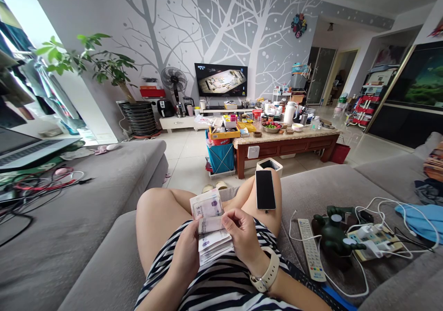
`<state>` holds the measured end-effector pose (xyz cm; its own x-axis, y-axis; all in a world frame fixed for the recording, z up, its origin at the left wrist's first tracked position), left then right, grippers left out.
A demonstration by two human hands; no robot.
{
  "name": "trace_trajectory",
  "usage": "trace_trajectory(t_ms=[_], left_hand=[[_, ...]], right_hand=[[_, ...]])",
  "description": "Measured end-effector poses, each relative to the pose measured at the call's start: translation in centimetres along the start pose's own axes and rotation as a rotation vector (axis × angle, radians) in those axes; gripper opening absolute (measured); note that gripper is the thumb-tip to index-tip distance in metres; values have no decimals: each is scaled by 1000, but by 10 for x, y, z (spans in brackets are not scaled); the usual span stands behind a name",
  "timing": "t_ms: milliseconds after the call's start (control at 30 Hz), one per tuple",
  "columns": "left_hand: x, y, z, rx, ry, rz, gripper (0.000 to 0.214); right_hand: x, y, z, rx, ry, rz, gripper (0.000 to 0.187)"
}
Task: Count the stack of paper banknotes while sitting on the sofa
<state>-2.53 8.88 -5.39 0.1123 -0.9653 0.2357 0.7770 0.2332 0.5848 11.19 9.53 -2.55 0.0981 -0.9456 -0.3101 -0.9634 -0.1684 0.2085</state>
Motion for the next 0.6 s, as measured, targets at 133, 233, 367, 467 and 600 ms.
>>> trace_trajectory(t_ms=[133,233,367,467,600], left_hand=[[0,0,-1,4,-4,-11,26],[-1,1,-1,13,-4,-24,26],[-2,1,0,3,-5,-34,25],[0,0,0,1,-8,-25,27],[1,1,1,14,-3,-5,32]], right_hand=[[1,0,0,-9,-4,-1,26],[1,1,-2,-19,-12,-8,27],[1,2,-4,-20,-33,-19,28],[1,2,-5,-23,-34,-37,29],[1,4,-8,-29,-54,-56,33]])
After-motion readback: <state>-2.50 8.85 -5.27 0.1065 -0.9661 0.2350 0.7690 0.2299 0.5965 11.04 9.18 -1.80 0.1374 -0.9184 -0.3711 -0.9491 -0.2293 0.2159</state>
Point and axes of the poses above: each hand's wrist, its own x-axis away from the middle knuckle, its own y-axis out of the palm, z = x × y, the point moved 7 cm from there along -x, towards the middle knuckle, and after that the axes turned 1 degree about -x, right-handed, at the moved point
